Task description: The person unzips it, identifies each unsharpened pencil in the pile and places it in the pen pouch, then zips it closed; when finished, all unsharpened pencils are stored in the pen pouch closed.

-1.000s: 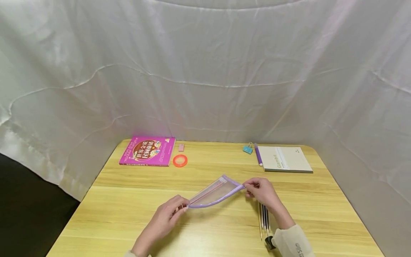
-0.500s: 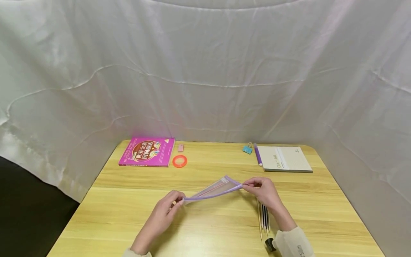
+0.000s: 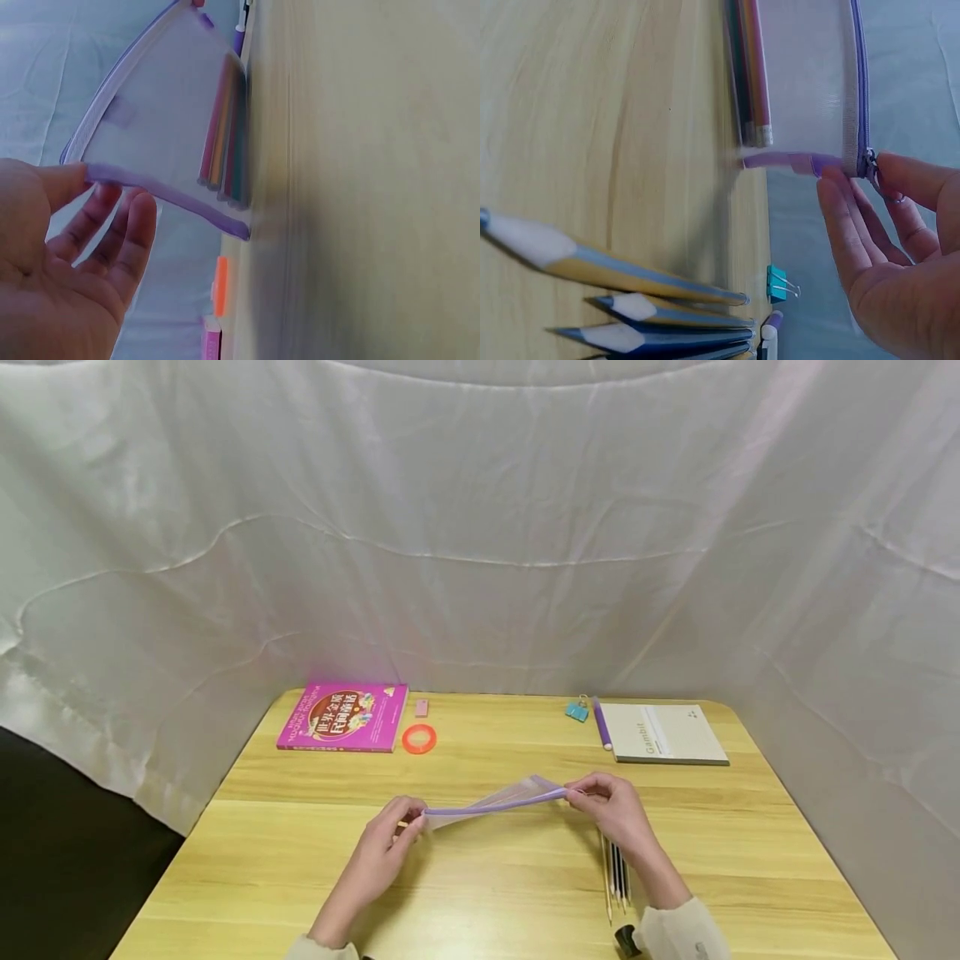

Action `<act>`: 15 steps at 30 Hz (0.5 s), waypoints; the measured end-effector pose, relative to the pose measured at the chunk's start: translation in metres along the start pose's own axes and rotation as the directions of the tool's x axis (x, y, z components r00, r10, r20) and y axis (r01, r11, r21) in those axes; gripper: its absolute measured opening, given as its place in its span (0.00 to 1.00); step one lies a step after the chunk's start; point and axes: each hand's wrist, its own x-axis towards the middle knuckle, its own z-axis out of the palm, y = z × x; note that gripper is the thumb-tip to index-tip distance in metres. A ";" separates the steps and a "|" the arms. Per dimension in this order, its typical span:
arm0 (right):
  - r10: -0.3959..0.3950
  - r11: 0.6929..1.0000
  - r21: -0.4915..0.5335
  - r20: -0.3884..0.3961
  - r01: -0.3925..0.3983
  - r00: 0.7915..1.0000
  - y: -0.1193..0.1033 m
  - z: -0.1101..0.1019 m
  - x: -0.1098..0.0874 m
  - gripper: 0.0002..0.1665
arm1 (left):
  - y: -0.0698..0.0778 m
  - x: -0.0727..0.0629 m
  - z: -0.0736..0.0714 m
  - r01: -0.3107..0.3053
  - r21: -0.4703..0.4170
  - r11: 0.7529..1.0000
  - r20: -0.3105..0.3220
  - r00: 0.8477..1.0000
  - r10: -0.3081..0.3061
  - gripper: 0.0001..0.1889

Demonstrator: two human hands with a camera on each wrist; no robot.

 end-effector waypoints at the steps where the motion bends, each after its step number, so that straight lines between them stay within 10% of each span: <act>1: 0.000 1.000 0.018 -0.002 0.000 1.000 0.000 0.000 -0.001 0.08 | -0.001 0.001 0.001 0.011 -0.012 1.000 -0.010 1.000 -0.011 0.06; 15: 0.033 0.998 0.054 -0.041 -0.030 0.999 -0.005 0.002 -0.011 0.10 | 0.002 0.009 0.003 0.110 -0.091 0.990 -0.108 0.987 -0.119 0.11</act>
